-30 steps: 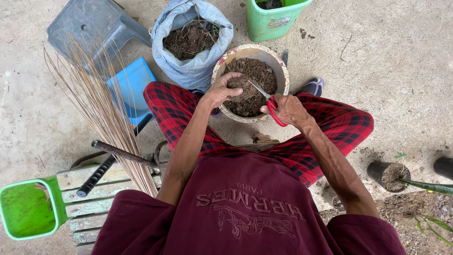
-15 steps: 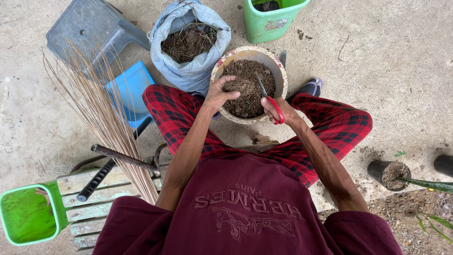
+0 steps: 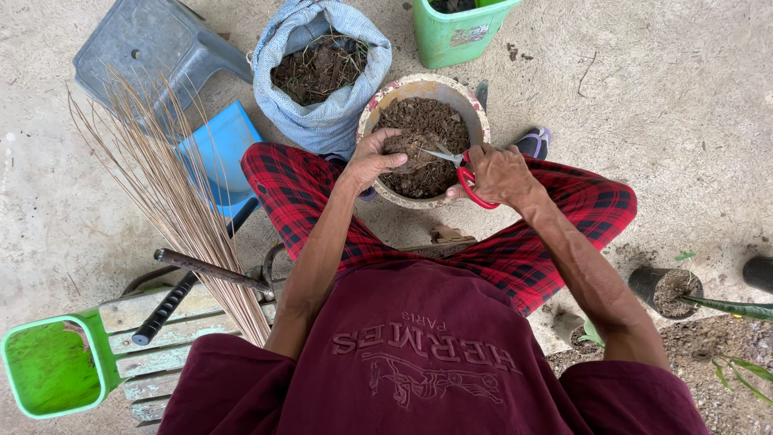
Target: The person sits cross-legged and uses red-handled scissors to cut small roots or fibrous material from a bucket of soil. The person repeatedly picks up clumps of roots, snips them, and drops the pieces back into the bucket.
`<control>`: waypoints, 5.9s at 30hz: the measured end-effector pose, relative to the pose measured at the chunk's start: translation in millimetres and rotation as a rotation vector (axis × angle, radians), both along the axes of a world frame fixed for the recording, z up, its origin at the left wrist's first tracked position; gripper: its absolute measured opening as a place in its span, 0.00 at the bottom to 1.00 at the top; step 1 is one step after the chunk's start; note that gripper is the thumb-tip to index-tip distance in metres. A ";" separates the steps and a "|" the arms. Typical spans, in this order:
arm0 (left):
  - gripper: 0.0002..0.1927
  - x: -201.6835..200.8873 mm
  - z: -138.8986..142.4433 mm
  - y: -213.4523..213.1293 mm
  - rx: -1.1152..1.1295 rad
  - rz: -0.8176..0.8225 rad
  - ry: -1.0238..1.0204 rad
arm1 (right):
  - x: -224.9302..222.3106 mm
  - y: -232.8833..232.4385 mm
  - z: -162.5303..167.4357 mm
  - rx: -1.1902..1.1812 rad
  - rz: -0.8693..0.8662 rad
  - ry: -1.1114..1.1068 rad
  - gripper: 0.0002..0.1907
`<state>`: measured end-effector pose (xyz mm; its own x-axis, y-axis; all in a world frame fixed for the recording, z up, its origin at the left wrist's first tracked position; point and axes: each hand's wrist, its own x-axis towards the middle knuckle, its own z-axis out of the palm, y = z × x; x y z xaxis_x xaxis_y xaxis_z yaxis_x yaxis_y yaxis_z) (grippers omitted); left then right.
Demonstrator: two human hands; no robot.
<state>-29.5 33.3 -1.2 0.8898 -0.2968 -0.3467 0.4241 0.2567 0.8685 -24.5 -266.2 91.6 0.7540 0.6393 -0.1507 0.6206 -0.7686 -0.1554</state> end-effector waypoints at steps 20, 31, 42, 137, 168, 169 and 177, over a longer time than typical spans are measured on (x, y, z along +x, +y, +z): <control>0.32 -3.0 3.0 -8.7 0.169 0.079 -0.068 | -6.0 5.6 -39.6 0.218 -0.284 0.512 0.45; 0.30 17.2 33.8 -14.1 0.464 -0.026 -0.209 | 13.0 20.2 5.9 -0.074 -0.158 0.356 0.48; 0.29 17.4 10.0 -17.0 0.604 -0.017 -0.200 | 1.9 23.6 -50.5 0.202 -0.286 0.592 0.41; 0.47 -0.5 -26.9 9.5 -0.129 0.289 0.368 | 6.6 27.9 -25.1 0.004 -0.140 0.058 0.46; 0.42 -11.8 -37.4 6.3 -0.031 0.263 0.278 | -15.0 43.7 -61.3 0.670 -0.539 1.158 0.43; 0.41 -13.8 -37.6 5.9 -0.029 0.275 0.278 | -14.8 45.1 -58.3 0.527 -0.484 1.038 0.44; 0.39 -10.4 -23.2 1.0 0.160 0.304 0.203 | -2.1 42.9 -33.6 -0.092 -0.159 0.211 0.51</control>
<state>-39.9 34.3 -24.4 0.8373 0.0414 -0.5451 0.5168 0.2652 0.8140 -26.6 -223.3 58.0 0.7899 0.4915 -0.3668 0.4521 -0.8708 -0.1934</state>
